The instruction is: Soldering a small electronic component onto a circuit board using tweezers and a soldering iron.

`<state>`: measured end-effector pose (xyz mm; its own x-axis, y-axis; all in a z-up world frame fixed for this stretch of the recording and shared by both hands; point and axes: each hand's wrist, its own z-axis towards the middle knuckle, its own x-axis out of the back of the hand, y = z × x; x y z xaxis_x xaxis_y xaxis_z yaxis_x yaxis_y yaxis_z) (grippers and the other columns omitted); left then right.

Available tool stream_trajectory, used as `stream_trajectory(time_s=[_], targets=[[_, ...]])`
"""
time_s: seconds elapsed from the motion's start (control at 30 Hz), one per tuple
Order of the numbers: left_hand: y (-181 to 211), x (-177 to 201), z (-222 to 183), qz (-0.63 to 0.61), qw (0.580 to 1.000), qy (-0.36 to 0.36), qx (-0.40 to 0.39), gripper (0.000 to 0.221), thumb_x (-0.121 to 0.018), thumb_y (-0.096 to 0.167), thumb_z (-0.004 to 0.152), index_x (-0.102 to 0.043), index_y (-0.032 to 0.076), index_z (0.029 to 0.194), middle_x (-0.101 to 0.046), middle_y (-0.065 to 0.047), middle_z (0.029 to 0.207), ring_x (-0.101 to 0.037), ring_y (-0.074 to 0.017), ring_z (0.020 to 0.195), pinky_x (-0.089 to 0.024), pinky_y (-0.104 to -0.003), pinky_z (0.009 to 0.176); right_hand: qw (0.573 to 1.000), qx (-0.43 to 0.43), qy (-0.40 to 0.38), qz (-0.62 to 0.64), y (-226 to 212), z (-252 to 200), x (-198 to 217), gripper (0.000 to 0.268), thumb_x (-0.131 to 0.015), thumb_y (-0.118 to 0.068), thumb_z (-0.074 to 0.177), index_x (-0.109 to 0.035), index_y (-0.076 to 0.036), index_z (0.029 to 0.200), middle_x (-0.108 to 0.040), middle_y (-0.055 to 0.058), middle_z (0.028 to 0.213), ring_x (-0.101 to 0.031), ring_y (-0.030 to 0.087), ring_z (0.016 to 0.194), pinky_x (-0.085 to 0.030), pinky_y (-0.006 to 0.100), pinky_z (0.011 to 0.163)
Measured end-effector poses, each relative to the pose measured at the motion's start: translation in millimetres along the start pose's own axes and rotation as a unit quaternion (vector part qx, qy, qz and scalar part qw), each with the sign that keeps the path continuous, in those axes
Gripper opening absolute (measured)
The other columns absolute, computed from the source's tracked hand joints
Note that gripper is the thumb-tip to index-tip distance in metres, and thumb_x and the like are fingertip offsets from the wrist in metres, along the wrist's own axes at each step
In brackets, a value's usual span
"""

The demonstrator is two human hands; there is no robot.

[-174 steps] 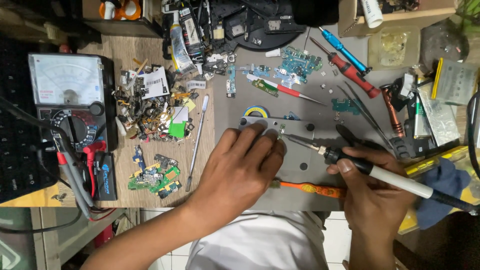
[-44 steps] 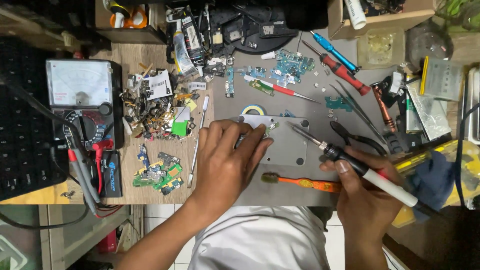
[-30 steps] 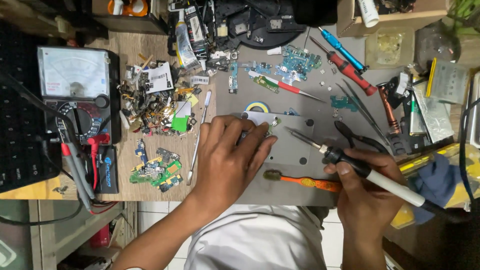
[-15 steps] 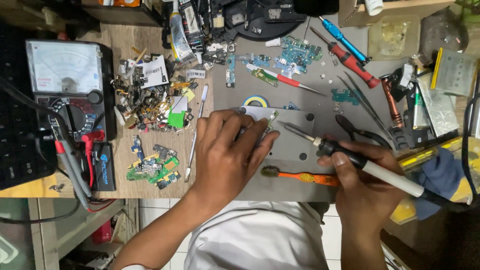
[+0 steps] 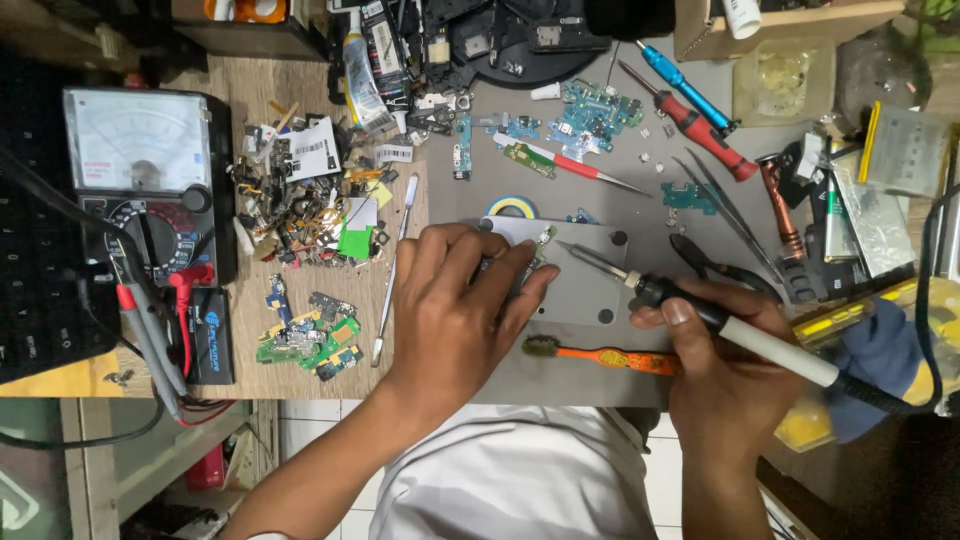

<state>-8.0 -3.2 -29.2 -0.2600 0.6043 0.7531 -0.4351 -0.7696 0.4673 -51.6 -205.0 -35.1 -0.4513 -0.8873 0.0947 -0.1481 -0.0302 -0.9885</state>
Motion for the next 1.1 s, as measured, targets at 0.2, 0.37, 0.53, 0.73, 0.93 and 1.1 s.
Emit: stream_trajectory(time_s=[0.2, 0.37, 0.53, 0.73, 0.93, 1.1], targets=[[1.4, 2.5, 2.2, 0.000, 1.000, -0.007, 0.002, 0.021, -0.082, 0.026, 0.097, -0.074, 0.009, 0.107, -0.062, -0.007, 0.099, -0.058, -0.0302, 0.096, -0.036, -0.044, 0.073, 1.000, -0.015, 0.002, 0.005, -1.1, 1.3, -1.6, 0.017, -0.072, -0.002, 0.094, -0.064, 0.002, 0.108, -0.070, 0.020, 0.096, -0.074, 0.027, 0.071, -0.067, 0.035, 0.073], [2.0, 2.7, 2.8, -0.003, 1.000, -0.007, 0.002, 0.021, -0.081, 0.025, 0.096, -0.074, 0.008, 0.107, -0.062, -0.008, 0.099, -0.058, -0.0307, 0.095, -0.036, -0.044, 0.073, 1.000, 0.009, -0.016, -0.024, -5.5, 1.7, -2.3, 0.015, -0.071, -0.003, 0.097, -0.064, 0.001, 0.109, -0.069, 0.017, 0.088, -0.075, 0.026, 0.072, -0.067, 0.035, 0.074], [2.3, 4.3, 2.7, -0.005, 1.000, -0.011, 0.003, 0.021, -0.082, 0.024, 0.096, -0.075, 0.008, 0.107, -0.062, -0.008, 0.099, -0.058, -0.0307, 0.096, -0.036, -0.044, 0.074, 0.999, 0.003, -0.009, -0.044, -7.4, 1.1, -3.2, 0.013, -0.070, 0.000, 0.097, -0.063, 0.002, 0.108, -0.069, 0.018, 0.093, -0.076, 0.027, 0.073, -0.068, 0.035, 0.074], [4.7, 6.7, 5.4, -0.017, 1.000, -0.010, -0.011, 0.020, -0.083, 0.023, 0.095, -0.075, 0.008, 0.105, -0.063, -0.005, 0.099, -0.058, -0.0291, 0.098, -0.035, -0.042, 0.074, 0.998, -0.040, 0.022, 0.045, -9.9, 4.9, 4.7, 0.017, -0.073, -0.004, 0.092, -0.064, 0.000, 0.106, -0.067, 0.017, 0.080, -0.074, 0.026, 0.068, -0.069, 0.039, 0.077], [10.8, 19.7, 5.0, -0.036, 0.999, 0.020, 0.008, 0.025, -0.087, 0.022, 0.091, -0.078, 0.007, 0.108, -0.070, -0.003, 0.097, -0.063, -0.0269, 0.099, -0.039, -0.038, 0.081, 0.992, 0.047, 0.051, 0.101, -41.9, 26.3, 30.5, 0.015, -0.066, 0.002, 0.094, -0.056, -0.001, 0.104, -0.060, 0.018, 0.069, -0.066, 0.021, 0.060, -0.070, 0.045, 0.085], [17.9, 26.4, -18.8, -0.116, 0.983, 0.136, 0.041, 0.019, -0.078, 0.009, 0.089, -0.074, -0.003, 0.103, -0.073, -0.013, 0.092, -0.064, -0.0272, 0.081, -0.053, -0.035, 0.081, 0.986, 0.107, 0.119, -0.053, -68.9, 70.9, 55.2, 0.017, -0.074, 0.006, 0.099, -0.064, -0.003, 0.109, -0.067, 0.014, 0.087, -0.072, 0.019, 0.072, -0.063, 0.026, 0.073]])
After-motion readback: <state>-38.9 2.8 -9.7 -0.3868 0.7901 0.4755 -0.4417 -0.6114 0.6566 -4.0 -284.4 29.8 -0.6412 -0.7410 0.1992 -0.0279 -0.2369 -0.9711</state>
